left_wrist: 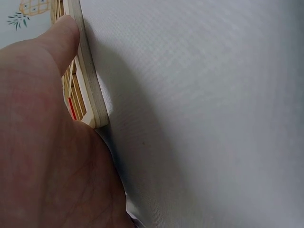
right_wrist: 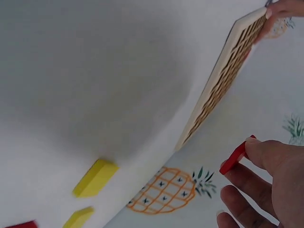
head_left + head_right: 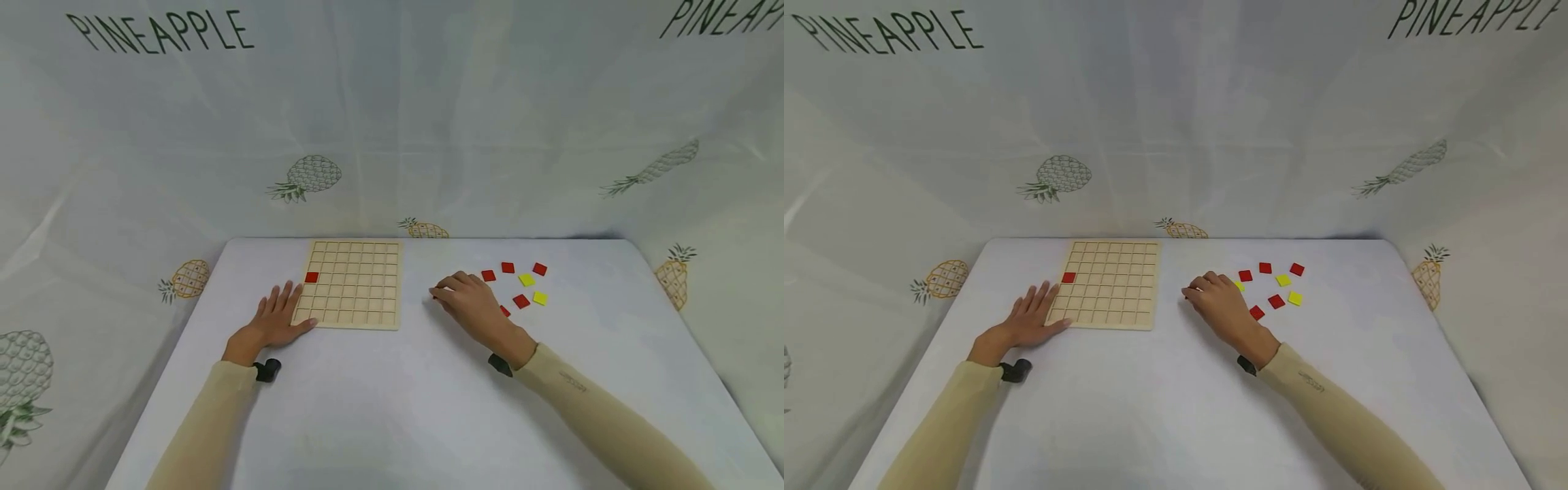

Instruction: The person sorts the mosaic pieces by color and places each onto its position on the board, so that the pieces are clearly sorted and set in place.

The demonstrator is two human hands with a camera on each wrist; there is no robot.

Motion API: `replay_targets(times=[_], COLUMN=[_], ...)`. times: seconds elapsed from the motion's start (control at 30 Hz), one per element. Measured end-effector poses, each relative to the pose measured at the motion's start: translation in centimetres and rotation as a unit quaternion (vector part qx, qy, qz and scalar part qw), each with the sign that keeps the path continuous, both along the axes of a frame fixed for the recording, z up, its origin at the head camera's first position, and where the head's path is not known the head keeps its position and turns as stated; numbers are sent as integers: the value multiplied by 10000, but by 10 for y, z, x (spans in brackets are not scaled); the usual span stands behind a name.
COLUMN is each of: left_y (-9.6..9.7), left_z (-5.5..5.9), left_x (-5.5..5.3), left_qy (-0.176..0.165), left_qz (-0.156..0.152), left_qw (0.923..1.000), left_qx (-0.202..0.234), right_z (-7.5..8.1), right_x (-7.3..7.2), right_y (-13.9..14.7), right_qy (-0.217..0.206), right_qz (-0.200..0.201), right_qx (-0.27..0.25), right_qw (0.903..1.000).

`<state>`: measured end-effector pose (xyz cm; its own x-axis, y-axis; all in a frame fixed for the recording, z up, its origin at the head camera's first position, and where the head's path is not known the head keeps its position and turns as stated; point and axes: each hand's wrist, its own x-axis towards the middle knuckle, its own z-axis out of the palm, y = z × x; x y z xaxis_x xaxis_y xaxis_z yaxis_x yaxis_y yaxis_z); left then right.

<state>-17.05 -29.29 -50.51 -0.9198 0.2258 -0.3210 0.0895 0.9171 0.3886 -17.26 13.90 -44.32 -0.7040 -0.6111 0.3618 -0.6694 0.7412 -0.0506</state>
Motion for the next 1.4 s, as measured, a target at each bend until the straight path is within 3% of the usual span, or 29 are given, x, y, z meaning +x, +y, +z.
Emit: replay_targets(times=[0.33,0.77,1.4], left_y=[4,1,3], left_z=[11,-3,-1], left_x=[3,1,1], left_qy=[-77,32,44], left_qz=[16,63,36], left_qw=[10000,9999,10000], left_qx=[59,-110,-72], right_z=[-8,-15,-13], right_x=[-20,-38,-65], right_y=[-57,-129,-205], right_qy=[-39,-372,-1202], right_qz=[138,462,208], right_qx=[-70,-504,-91], right_qw=[9999,9970,9925])
